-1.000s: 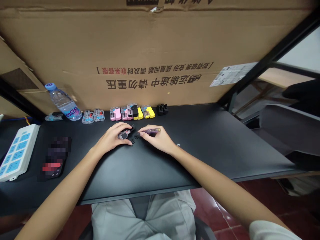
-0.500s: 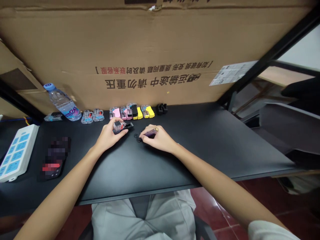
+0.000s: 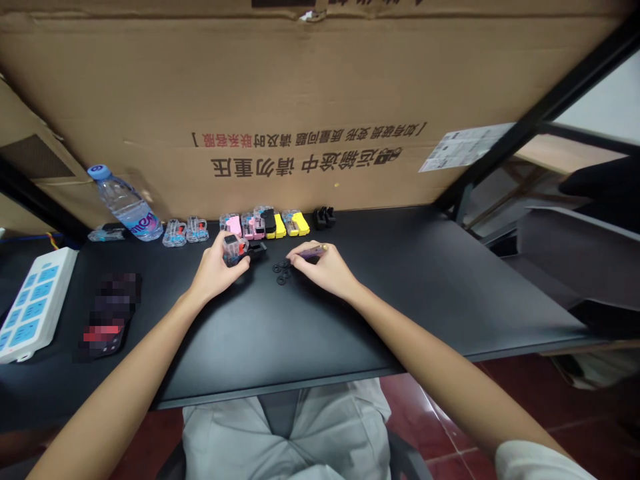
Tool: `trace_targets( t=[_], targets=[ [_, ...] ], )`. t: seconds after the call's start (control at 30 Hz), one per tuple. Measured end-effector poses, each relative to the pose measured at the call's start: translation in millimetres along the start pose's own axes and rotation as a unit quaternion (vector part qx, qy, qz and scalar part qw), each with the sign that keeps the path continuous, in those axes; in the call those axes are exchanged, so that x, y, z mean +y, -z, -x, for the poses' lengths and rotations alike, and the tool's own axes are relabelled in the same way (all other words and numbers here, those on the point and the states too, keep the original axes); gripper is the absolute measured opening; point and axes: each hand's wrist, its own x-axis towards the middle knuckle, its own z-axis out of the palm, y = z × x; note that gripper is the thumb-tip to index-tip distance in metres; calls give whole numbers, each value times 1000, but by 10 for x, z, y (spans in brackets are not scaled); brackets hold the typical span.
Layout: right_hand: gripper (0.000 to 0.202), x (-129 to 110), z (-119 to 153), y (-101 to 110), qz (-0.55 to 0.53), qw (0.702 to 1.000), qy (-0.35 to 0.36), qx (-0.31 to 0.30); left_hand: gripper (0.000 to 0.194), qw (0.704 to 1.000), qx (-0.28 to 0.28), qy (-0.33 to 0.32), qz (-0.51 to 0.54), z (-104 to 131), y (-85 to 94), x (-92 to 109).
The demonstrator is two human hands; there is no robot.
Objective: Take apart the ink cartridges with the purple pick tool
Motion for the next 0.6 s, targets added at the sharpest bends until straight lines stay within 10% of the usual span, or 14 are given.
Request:
trace_targets(
  t=[0.6],
  targets=[
    [19, 30, -32, 64, 30, 999, -31, -3, 34, 999, -12, -24, -19, 3, -14, -41]
  ],
)
